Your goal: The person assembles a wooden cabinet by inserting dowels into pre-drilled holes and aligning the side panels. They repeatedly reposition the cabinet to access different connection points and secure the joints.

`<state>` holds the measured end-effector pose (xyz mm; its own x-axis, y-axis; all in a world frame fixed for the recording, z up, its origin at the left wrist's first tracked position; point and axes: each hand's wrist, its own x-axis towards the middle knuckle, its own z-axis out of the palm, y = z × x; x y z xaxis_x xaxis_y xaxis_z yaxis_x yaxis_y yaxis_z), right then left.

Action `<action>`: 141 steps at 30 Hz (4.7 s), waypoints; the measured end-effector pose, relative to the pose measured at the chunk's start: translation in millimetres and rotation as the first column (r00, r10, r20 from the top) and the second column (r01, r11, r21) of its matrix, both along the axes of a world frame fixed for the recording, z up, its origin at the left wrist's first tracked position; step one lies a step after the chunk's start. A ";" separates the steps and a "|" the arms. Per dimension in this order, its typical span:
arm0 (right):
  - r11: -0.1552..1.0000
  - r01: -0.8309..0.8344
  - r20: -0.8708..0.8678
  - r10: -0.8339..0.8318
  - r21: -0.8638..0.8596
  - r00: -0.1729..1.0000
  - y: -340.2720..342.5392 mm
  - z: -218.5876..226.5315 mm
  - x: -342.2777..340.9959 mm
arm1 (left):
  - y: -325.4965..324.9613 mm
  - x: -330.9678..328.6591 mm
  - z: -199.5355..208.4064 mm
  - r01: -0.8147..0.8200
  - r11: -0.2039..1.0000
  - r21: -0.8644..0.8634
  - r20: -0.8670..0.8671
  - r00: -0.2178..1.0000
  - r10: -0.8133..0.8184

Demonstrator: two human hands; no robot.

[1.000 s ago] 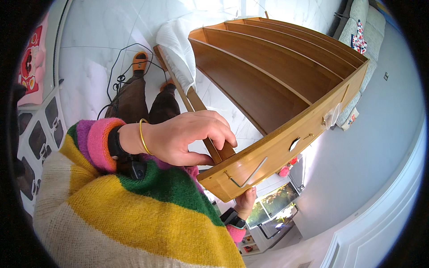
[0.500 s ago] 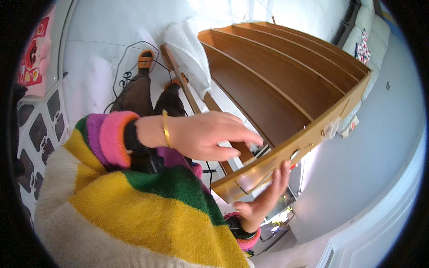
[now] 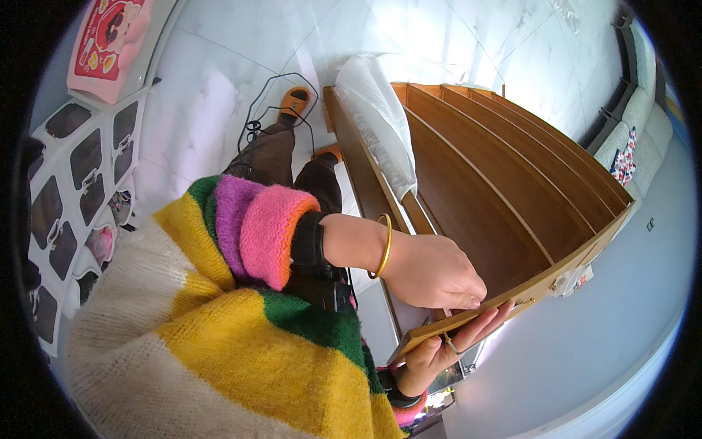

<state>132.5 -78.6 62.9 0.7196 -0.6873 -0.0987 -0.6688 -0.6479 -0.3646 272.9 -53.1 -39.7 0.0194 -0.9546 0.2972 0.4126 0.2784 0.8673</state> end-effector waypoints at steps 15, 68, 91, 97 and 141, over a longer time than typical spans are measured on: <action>0.995 -0.026 -0.077 0.019 -0.095 0.997 -2.2 2.9 -5.1 | -1.1 4.0 11.7 0.092 0.993 0.070 0.040 0.995 -0.095; 0.993 -0.087 0.047 0.091 -0.076 0.995 -4.4 -2.7 -4.4 | -3.4 -6.7 12.6 -0.026 0.996 0.085 0.046 0.999 0.022; 0.991 -0.093 0.008 0.094 -0.096 0.996 -2.8 -1.2 -3.2 | -1.3 -4.8 12.7 -0.009 0.996 0.090 0.032 0.999 0.007; 0.993 -0.084 0.024 0.086 -0.078 0.996 -3.9 -1.8 -6.6 | -1.6 -5.4 12.0 -0.012 0.996 0.087 0.046 0.999 0.008; 0.383 0.124 0.350 -0.909 0.915 0.227 85.0 -53.6 -153.7 | -5.8 32.8 6.0 0.250 0.879 0.405 0.004 0.961 -0.275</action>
<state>-21.2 6.4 9.3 0.1733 -0.9013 -0.3970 0.1201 0.4194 -0.8998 305.7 -58.9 -33.7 -0.2543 -0.9602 -0.1151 0.3665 -0.2059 0.9074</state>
